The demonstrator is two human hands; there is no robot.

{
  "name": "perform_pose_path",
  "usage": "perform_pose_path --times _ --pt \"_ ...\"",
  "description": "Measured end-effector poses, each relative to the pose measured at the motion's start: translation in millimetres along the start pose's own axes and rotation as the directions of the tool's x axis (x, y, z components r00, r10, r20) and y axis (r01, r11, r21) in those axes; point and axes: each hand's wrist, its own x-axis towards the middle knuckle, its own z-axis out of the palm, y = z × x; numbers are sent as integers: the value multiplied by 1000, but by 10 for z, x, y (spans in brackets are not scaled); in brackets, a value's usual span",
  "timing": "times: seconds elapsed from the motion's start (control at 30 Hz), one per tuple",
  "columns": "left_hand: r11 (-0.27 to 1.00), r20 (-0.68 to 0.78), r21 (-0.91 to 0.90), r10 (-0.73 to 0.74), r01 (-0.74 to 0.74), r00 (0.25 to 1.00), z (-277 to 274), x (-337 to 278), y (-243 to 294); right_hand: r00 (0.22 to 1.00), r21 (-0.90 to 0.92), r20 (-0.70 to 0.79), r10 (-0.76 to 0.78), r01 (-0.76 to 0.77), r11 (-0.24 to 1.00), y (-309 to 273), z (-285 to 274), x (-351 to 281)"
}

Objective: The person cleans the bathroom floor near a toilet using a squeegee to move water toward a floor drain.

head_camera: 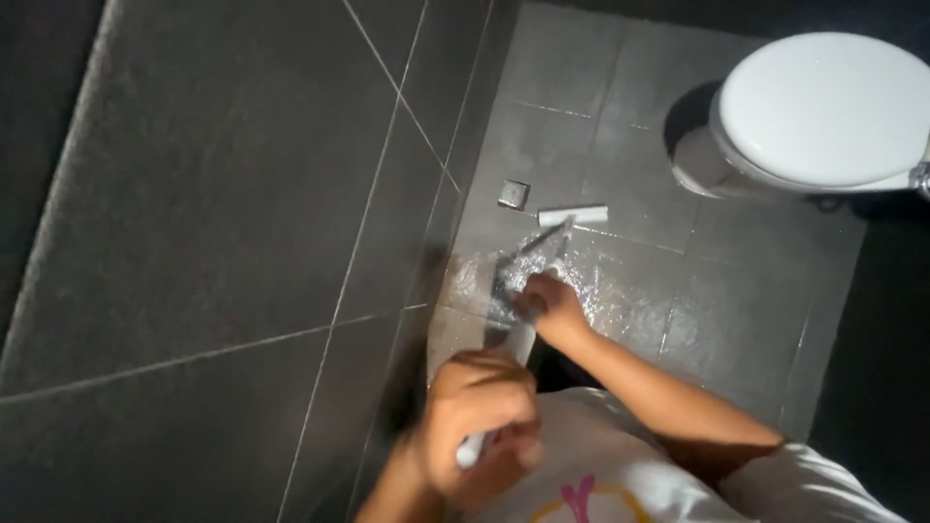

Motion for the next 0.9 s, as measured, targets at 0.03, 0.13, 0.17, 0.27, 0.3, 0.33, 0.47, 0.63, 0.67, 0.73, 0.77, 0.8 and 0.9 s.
perform_pose_path --times 0.03,0.13,0.17,0.27,0.3,0.33,0.47,0.63,0.67,0.73,0.77,0.8,0.9 --pt "1000 26 -16 -14 15 1000 2 76 30 999 -31 15 28 -27 999 -92 -63 42" --pt "1000 -124 10 5 -4 992 106 333 15 991 -102 34 128 -124 987 -119 -204 296" --pt "1000 -157 0 17 -18 987 96 433 -22 997 -77 9 71 -70 995 -79 -215 412" --pt "998 -215 -37 47 -57 975 94 753 -131 998 -29 -55 -5 4 1000 45 -268 635" --pt "996 -214 -50 56 -68 975 132 807 -158 998 -21 -58 25 -26 999 90 -289 655" --pt "995 -211 -68 60 -76 976 158 835 -202 996 -13 -62 61 -62 998 141 -293 652" --pt "979 151 8 199 -202 968 572 1013 -478 971 87 -204 -127 148 985 465 -668 600" --pt "982 185 -22 190 -190 964 1002 1340 -1095 993 126 -108 52 -38 991 943 -1231 915" --pt "986 184 -14 168 -168 969 1030 1437 -1179 985 113 -170 -37 57 992 1010 -1321 1057" --pt "992 183 2 122 -125 975 1089 1650 -1259 935 65 -285 -212 240 969 1066 -1444 1276" --pt "995 210 28 88 -96 974 1085 1715 -1227 950 127 -283 -134 176 976 1049 -1478 1276" --pt "997 233 51 48 -61 971 1020 1721 -1144 961 189 -272 -49 103 976 1000 -1461 1205" --pt "1000 319 9 -24 22 947 732 1666 -782 955 -57 -265 -137 126 990 781 -1412 834"
